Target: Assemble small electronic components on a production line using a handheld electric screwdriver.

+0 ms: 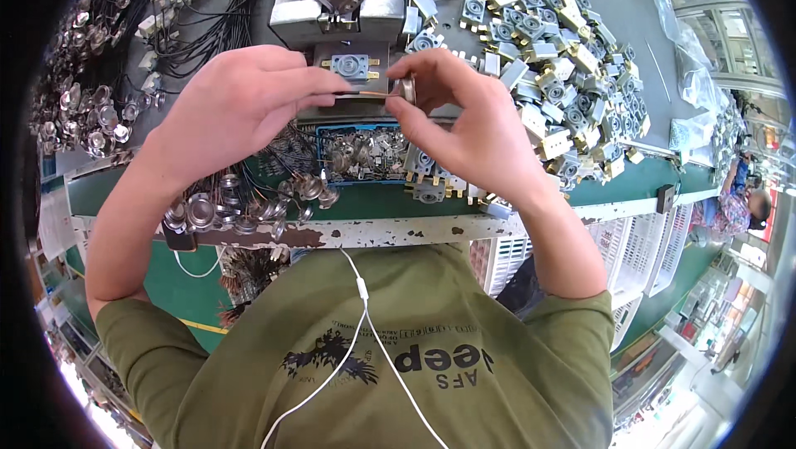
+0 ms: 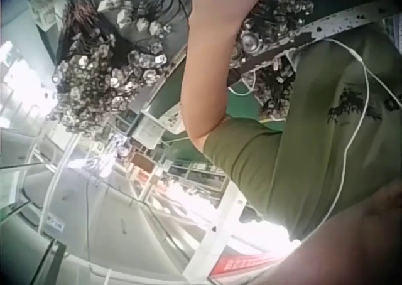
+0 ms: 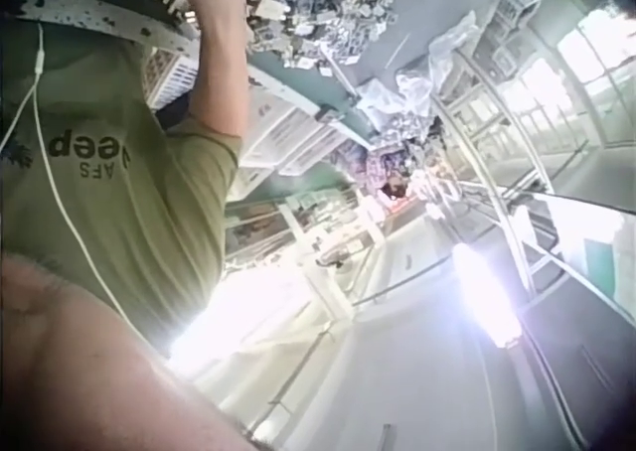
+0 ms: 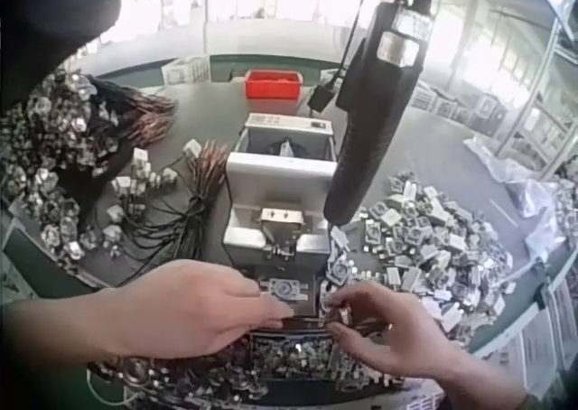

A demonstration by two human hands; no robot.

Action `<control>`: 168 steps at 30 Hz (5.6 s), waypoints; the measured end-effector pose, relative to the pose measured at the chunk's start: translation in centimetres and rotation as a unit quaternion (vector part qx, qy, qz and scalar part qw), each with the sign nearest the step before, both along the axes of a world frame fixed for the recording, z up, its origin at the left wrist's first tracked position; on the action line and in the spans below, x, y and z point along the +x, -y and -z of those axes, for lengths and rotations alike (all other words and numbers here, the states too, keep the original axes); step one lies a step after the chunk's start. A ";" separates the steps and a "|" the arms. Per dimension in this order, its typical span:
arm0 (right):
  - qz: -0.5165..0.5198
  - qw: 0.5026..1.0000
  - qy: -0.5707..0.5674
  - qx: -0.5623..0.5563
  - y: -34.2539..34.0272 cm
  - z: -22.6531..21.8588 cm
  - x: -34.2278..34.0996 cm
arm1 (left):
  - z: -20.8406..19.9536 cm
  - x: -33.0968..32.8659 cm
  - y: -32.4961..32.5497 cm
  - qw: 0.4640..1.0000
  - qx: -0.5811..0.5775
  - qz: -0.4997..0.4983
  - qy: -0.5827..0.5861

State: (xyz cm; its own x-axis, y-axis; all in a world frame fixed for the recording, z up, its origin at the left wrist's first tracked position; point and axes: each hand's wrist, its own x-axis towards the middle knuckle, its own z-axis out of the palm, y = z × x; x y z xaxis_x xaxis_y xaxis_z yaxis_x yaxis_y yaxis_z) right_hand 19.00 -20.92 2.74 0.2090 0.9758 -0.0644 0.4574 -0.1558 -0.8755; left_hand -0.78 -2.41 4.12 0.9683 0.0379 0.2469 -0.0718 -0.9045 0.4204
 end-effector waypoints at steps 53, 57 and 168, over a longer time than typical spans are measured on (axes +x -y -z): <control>-0.093 0.994 -0.059 0.024 -3.3 -0.9 -1.7 | 0.6 -1.2 -0.5 0.987 0.128 -0.069 0.063; -0.178 0.980 -0.079 -0.041 -4.7 -1.0 -0.4 | 1.0 -1.3 -0.5 0.987 0.148 -0.035 0.044; 0.106 0.860 0.025 0.498 -13.5 -6.6 -4.4 | 5.4 1.9 -2.1 0.985 0.007 -0.104 -0.140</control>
State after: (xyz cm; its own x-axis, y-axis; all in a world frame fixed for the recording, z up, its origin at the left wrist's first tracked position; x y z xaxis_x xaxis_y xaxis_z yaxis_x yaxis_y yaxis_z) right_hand 14.62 -7.38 9.36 0.3678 0.4817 0.7955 0.5515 0.5758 -0.6036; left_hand 1.16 -0.35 -1.26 0.9701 0.2410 -0.0276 0.2328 -0.8931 0.3850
